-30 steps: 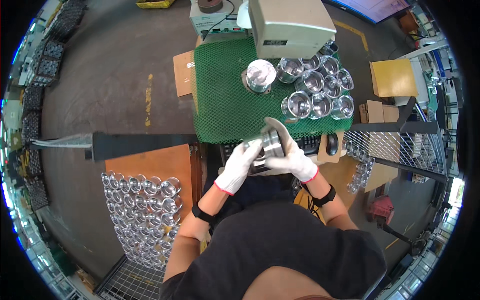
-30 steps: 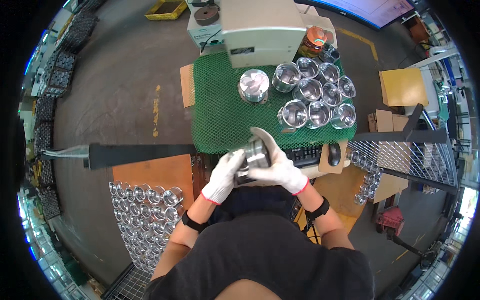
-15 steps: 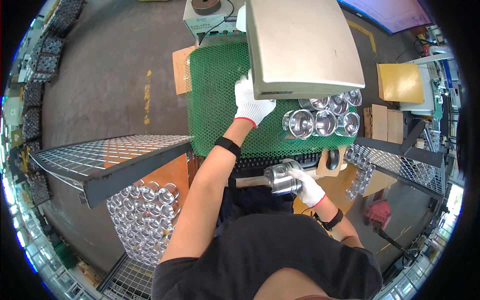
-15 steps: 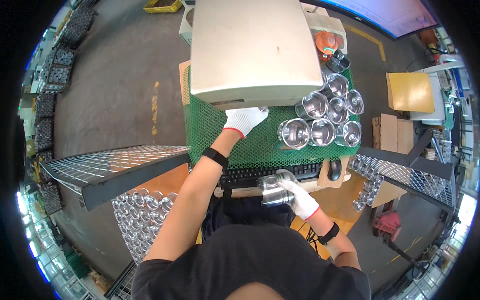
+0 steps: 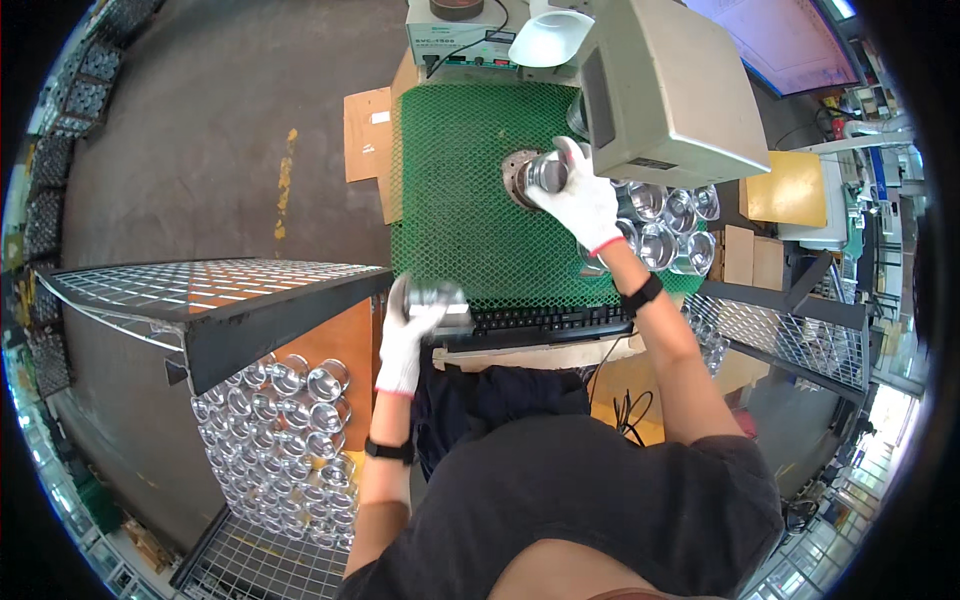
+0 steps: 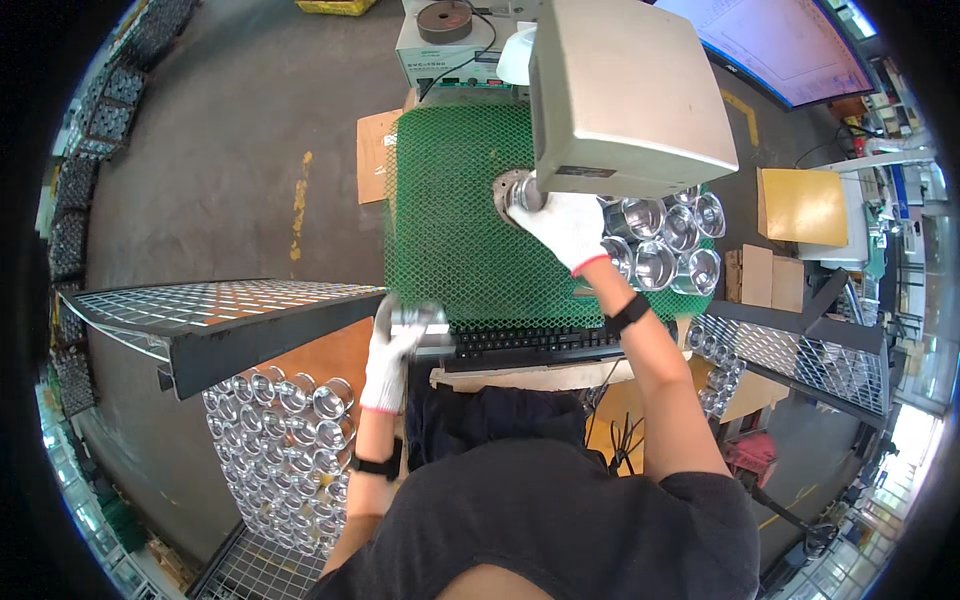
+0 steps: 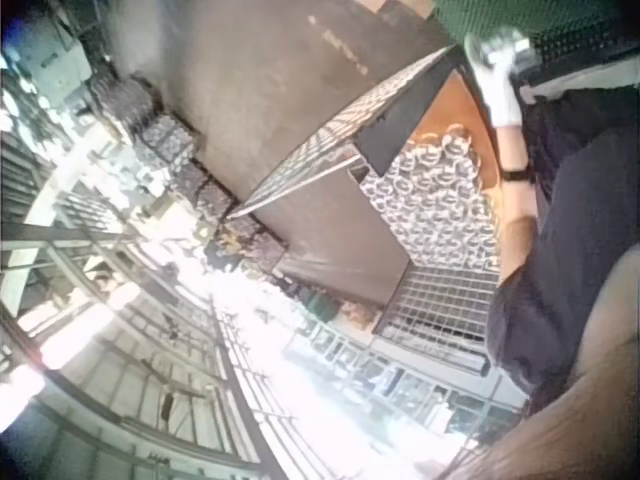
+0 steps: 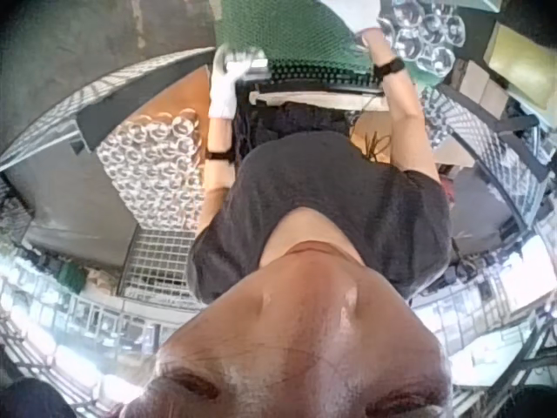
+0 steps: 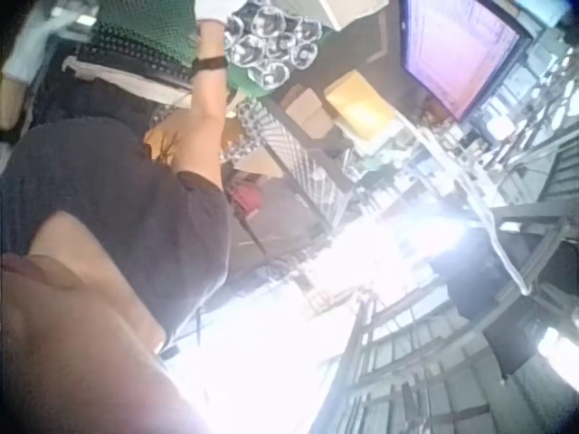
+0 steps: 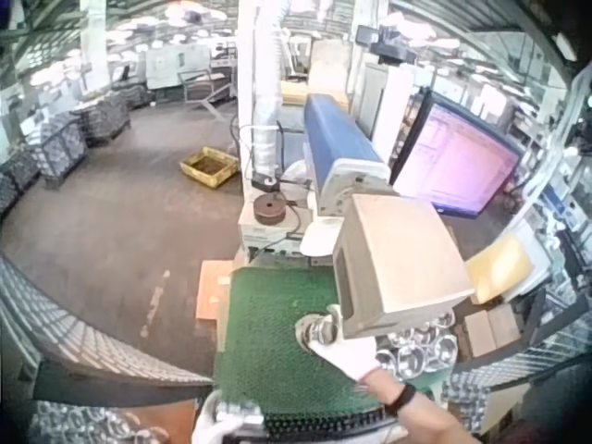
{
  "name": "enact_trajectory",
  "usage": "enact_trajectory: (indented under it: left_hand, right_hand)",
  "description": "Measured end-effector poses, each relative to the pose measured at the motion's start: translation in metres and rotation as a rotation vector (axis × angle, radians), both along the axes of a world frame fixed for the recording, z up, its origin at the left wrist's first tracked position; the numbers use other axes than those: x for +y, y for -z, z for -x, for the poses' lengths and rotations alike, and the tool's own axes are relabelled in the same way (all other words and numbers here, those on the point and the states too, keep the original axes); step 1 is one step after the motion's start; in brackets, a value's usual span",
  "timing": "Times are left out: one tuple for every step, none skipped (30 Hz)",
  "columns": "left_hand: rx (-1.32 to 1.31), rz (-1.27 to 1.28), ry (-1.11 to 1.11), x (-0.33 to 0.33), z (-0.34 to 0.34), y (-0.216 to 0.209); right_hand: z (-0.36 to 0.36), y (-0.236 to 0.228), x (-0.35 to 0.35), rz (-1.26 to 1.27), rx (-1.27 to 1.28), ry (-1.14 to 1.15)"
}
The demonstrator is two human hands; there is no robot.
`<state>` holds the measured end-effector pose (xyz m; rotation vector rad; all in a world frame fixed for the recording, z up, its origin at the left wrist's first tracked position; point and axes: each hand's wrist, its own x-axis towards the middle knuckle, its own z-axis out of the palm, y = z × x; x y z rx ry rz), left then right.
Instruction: Inspecting and organizing metal pistons at a workstation.
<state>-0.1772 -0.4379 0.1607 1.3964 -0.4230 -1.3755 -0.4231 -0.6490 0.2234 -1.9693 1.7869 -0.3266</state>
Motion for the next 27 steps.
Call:
enact_trajectory:
  left_hand:
    - [0.137, -0.091, -0.009, 0.023, -0.008, -0.007]
    - [0.121, -0.143, -0.020, 0.046, -0.018, -0.006]
    - [0.103, -0.194, -0.035, 0.069, -0.027, -0.005]
    - [0.147, -0.224, -0.099, 0.094, -0.034, 0.001]
    - [0.190, -0.252, -0.160, 0.116, -0.039, 0.011]
    - [0.137, -0.329, -0.171, 0.130, -0.045, 0.018]
    - [0.197, -0.315, -0.214, 0.149, -0.051, 0.023]
    - [0.235, -0.336, -0.260, 0.155, -0.050, 0.015]
    - [0.271, -0.358, -0.318, 0.162, -0.051, 0.006]
    - [0.269, -0.354, -0.321, 0.173, -0.054, 0.010]
    - [0.312, -0.358, -0.367, 0.187, -0.058, 0.015]
    - [0.356, -0.358, -0.408, 0.198, -0.062, 0.021]
    - [0.357, -0.347, -0.437, 0.211, -0.064, 0.025]
    - [0.341, -0.333, -0.459, 0.212, -0.063, 0.019]
    - [0.325, -0.313, -0.480, 0.210, -0.060, 0.011]
    - [0.296, -0.326, -0.471, 0.211, -0.062, 0.010]
    - [0.332, -0.302, -0.496, 0.218, -0.066, 0.021]
    - [0.377, -0.310, -0.477, 0.219, -0.069, 0.033]
    - [0.421, -0.319, -0.455, 0.221, -0.072, 0.042]
    - [0.494, -0.309, -0.328, 0.202, -0.071, 0.029]
    - [0.385, -0.396, -0.281, 0.189, -0.070, 0.030]
    - [0.348, -0.343, -0.235, 0.175, -0.066, 0.023]
    - [0.311, -0.285, -0.194, 0.161, -0.061, 0.014]
    - [0.243, -0.239, -0.155, 0.147, -0.055, 0.004]
    - [0.176, -0.192, -0.119, 0.137, -0.050, -0.006]
    - [0.208, -0.123, -0.078, 0.130, -0.048, -0.011]
    - [0.214, -0.073, -0.005, 0.121, -0.046, -0.017]
  right_hand:
    - [-0.003, 0.010, -0.005, 0.082, 0.025, -0.025]
    - [-0.006, 0.016, -0.008, 0.166, 0.050, -0.052]
    - [-0.011, 0.016, -0.010, 0.169, 0.055, -0.058]
    - [-0.019, 0.015, -0.012, 0.145, 0.081, -0.071]
    - [-0.024, 0.015, -0.013, 0.123, 0.106, -0.082]
    - [-0.024, 0.018, -0.014, 0.172, 0.139, -0.086]
    - [-0.023, 0.019, -0.015, 0.175, 0.136, -0.087]
    - [-0.016, 0.020, -0.016, 0.203, 0.191, -0.147]
    - [-0.015, 0.023, -0.018, 0.230, 0.241, -0.218]
    - [-0.014, 0.025, -0.021, 0.266, 0.293, -0.275]
    - [-0.018, 0.021, -0.020, 0.274, 0.287, -0.277]
    - [-0.021, 0.016, -0.020, 0.362, 0.340, -0.362]
    - [-0.024, 0.012, -0.020, 0.452, 0.395, -0.444]
    - [-0.026, 0.015, -0.017, 0.457, 0.378, -0.400]
    - [-0.028, 0.024, -0.018, 0.502, 0.233, -0.318]
    - [-0.027, 0.032, -0.016, 0.501, 0.239, -0.227]
    - [-0.033, 0.034, -0.015, 0.494, 0.235, -0.150]
    - [-0.034, 0.034, -0.013, 0.502, 0.205, -0.147]
    - [-0.034, 0.031, -0.016, 0.511, 0.202, -0.142]
    - [-0.032, 0.028, -0.017, 0.442, 0.244, -0.151]
    - [-0.033, 0.024, -0.012, 0.372, 0.280, -0.161]
    - [-0.030, 0.025, -0.007, 0.559, 0.302, -0.156]
    - [-0.033, 0.018, 0.001, 0.568, 0.303, -0.146]
    - [-0.034, 0.012, 0.016, 0.595, 0.252, -0.120]
    - [-0.035, 0.007, 0.036, 0.622, 0.203, -0.096]
    - [-0.036, 0.010, 0.065, 0.680, 0.267, -0.099]
    - [-0.035, 0.011, 0.099, 0.598, 0.080, -0.110]
